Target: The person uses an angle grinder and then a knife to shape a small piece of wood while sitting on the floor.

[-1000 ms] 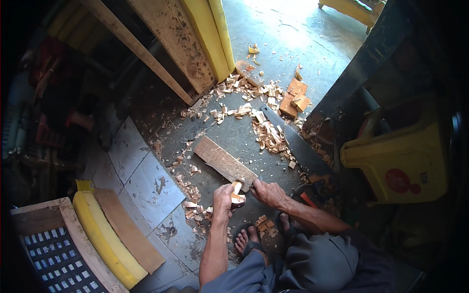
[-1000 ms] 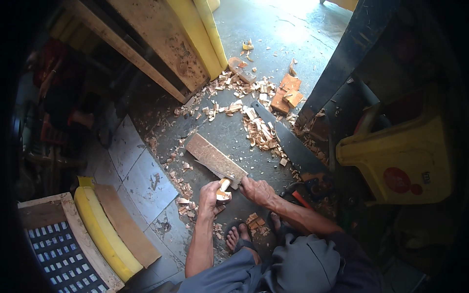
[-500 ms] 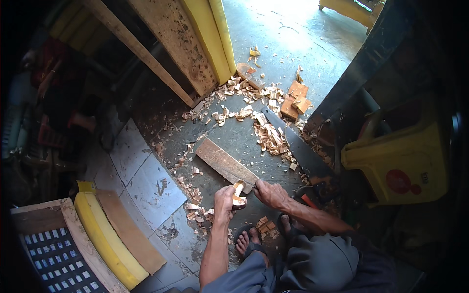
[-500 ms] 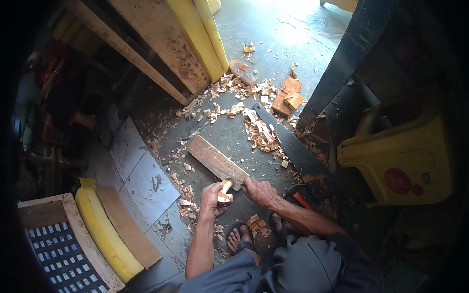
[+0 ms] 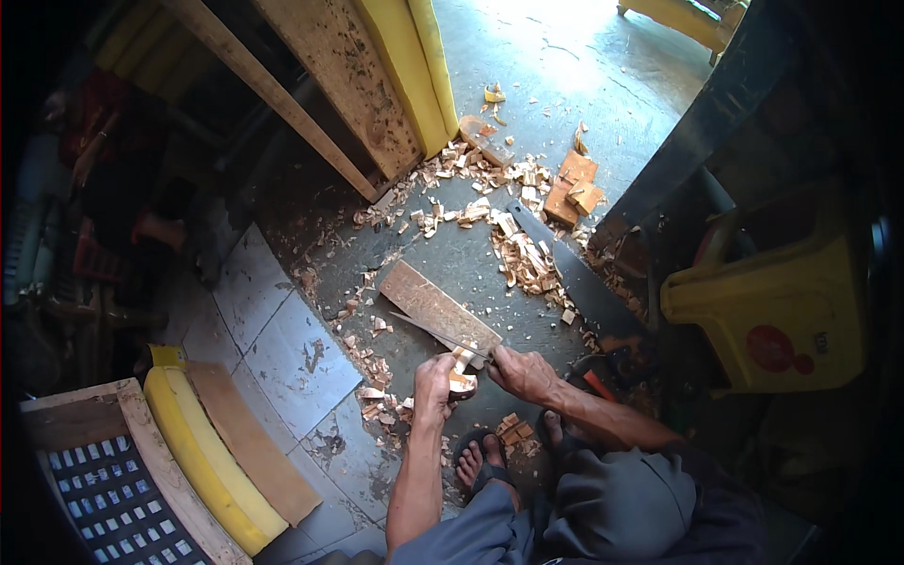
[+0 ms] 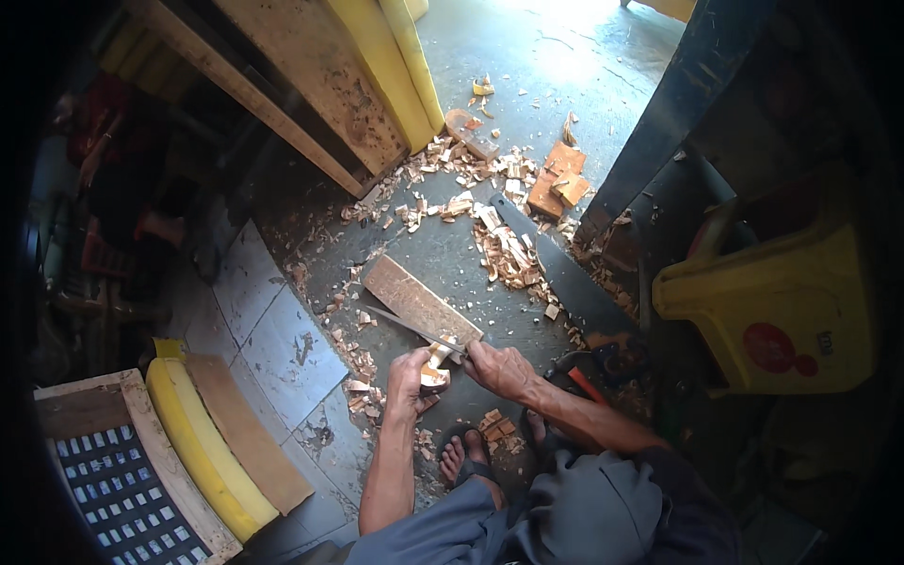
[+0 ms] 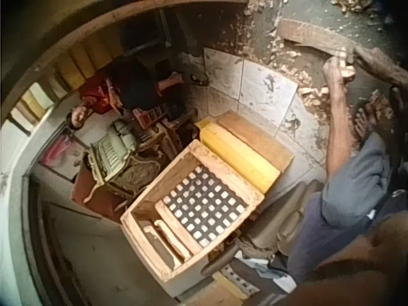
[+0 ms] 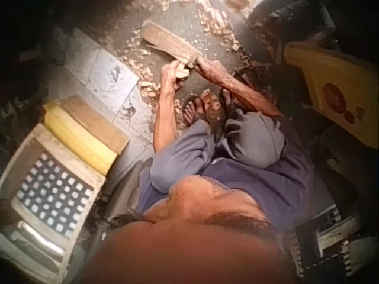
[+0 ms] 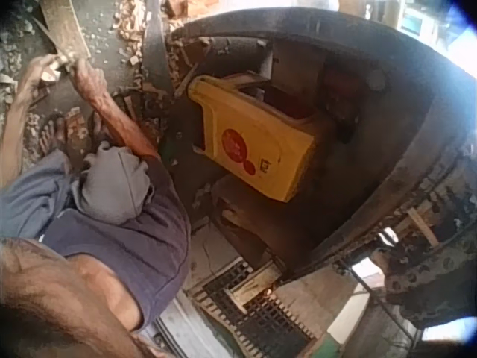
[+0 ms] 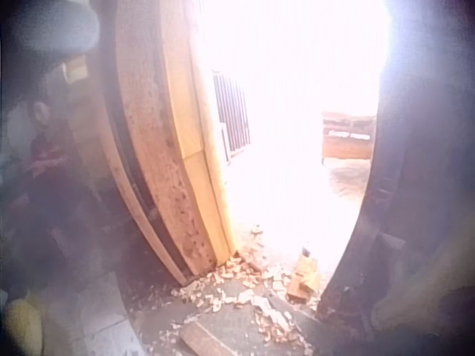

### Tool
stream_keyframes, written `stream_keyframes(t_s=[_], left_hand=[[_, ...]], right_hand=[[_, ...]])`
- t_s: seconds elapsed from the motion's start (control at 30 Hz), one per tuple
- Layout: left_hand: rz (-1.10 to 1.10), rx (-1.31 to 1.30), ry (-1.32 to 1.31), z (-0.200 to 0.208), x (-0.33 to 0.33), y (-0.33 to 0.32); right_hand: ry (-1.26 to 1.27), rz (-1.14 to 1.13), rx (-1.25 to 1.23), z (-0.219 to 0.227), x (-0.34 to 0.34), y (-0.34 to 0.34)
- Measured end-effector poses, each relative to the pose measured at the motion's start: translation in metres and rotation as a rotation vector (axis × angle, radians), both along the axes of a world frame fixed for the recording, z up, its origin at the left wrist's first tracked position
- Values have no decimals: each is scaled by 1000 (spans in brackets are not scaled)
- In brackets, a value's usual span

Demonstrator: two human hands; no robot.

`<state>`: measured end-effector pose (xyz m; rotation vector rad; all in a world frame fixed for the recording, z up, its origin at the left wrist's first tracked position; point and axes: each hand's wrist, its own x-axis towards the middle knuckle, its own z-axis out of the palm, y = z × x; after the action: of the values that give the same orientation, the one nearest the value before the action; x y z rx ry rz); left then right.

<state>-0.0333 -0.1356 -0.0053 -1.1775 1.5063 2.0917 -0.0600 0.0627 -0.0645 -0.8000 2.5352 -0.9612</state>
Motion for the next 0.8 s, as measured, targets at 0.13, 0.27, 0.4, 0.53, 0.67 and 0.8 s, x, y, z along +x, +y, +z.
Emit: stream_keyframes(t_s=[0.13, 0.27, 0.4, 0.53, 0.67, 0.8], left_hand=[[-16, -4, 14, -2, 3, -6], [11, 21, 29, -13, 9, -4], [33, 50, 33, -12, 7, -6], [19, 54, -1, -3, 5, -2], [31, 41, 14, -3, 5, -3], [10, 28, 28, -3, 5, -4]], right_hand=[[-47, -50, 65, -2, -3, -7], [-28, -5, 11, -1, 1, -2], [-18, -5, 36, 3, -2, -4], [-2, 1, 42, 1, -1, -2], [-17, 0, 45, 8, -4, -3], [4, -17, 38, 0, -6, 1]])
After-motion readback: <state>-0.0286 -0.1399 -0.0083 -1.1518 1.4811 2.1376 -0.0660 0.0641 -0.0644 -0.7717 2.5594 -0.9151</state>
